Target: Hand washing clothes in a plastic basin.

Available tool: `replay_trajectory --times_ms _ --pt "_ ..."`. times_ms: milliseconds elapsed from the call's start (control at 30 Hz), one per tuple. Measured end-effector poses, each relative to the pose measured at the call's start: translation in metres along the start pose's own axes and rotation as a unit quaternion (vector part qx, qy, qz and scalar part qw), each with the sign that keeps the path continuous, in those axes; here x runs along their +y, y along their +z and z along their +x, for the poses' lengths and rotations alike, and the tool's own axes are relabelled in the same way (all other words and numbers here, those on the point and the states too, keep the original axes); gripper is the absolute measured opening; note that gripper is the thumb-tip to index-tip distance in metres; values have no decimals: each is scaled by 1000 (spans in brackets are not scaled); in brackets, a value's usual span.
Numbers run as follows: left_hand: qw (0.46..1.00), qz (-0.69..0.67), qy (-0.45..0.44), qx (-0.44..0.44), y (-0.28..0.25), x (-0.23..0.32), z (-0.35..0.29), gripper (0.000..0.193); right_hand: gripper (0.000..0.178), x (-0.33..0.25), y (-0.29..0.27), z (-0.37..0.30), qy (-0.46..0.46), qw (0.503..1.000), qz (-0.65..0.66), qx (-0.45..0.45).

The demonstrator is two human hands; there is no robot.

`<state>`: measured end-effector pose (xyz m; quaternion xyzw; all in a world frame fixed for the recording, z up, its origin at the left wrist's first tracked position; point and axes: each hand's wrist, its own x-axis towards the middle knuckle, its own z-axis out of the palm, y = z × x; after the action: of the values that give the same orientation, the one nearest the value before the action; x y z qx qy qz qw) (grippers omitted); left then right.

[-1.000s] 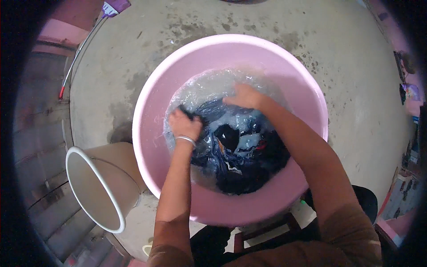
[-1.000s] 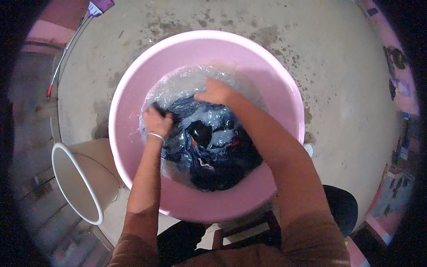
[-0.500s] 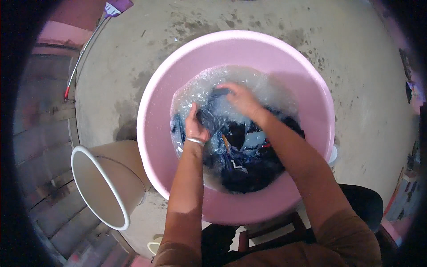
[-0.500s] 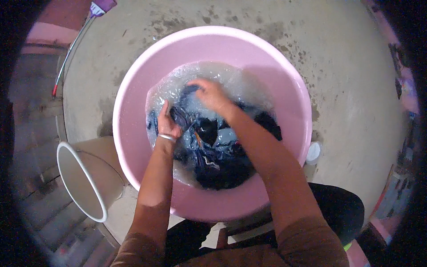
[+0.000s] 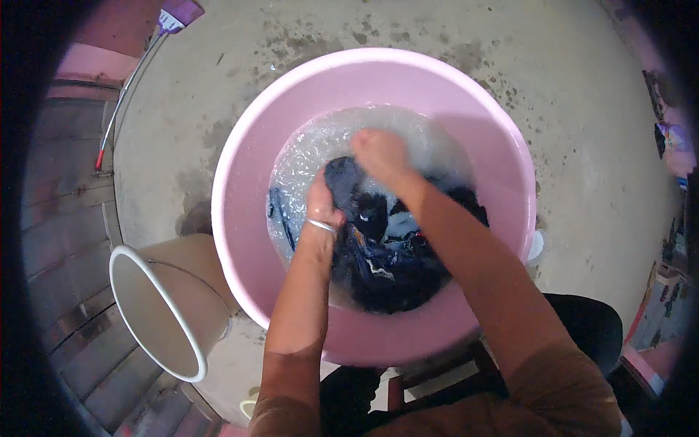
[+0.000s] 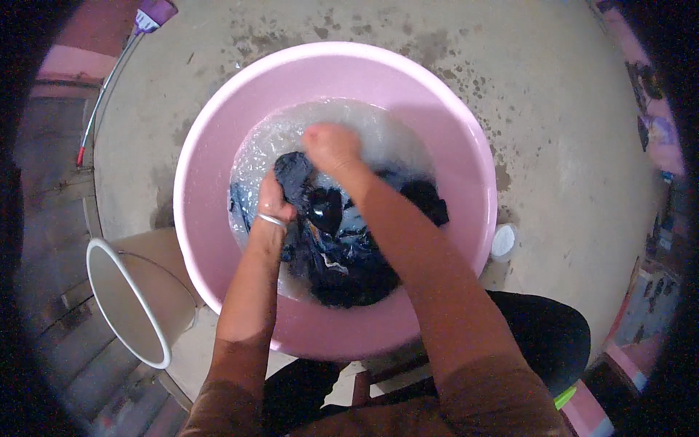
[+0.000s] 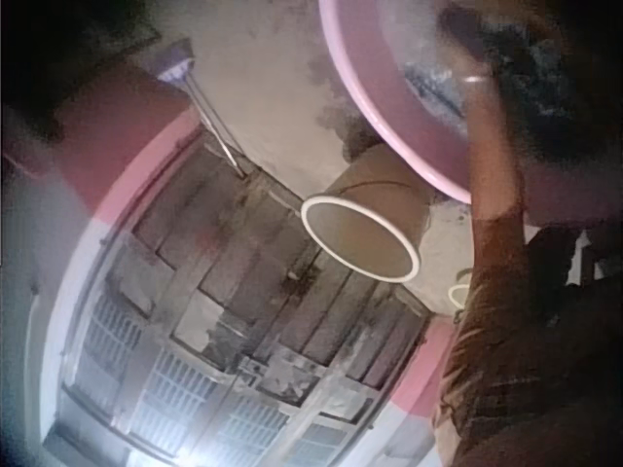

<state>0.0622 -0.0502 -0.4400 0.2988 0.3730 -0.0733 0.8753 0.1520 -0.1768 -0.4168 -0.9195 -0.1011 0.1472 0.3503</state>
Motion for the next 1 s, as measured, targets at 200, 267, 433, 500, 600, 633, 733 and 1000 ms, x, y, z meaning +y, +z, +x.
replay_trajectory --times_ms 200,267,433,500,600,633,733,1000 --pt "977 184 30 103 -7 -6 -3 48 41 47 16 -17 -19 1000 -12 9" --pt "984 144 23 99 -12 -8 -2 44 41 31 11 -22 -32 999 34 -28" --pt "991 53 -5 120 -63 -2 11 29 38 37 -13 -1 70 977 193 55" --pt "997 25 -20 69 -21 -21 10 28 37 56 6 -15 -54 979 167 101" --pt "996 -69 -43 -35 -3 -12 -10 42 27 -5 36 -64 -94 983 149 -57" --pt "996 -39 -36 -73 -30 -2 -11 56 24 -43 34 -88 -176 981 68 -39" --pt "994 -58 -30 -84 -10 -19 -10 55 28 -59 42 -96 -191 979 61 35" --pt "990 47 -105 -75 7 -17 -17 32 41 -12 -24 21 -58 967 -233 -88"
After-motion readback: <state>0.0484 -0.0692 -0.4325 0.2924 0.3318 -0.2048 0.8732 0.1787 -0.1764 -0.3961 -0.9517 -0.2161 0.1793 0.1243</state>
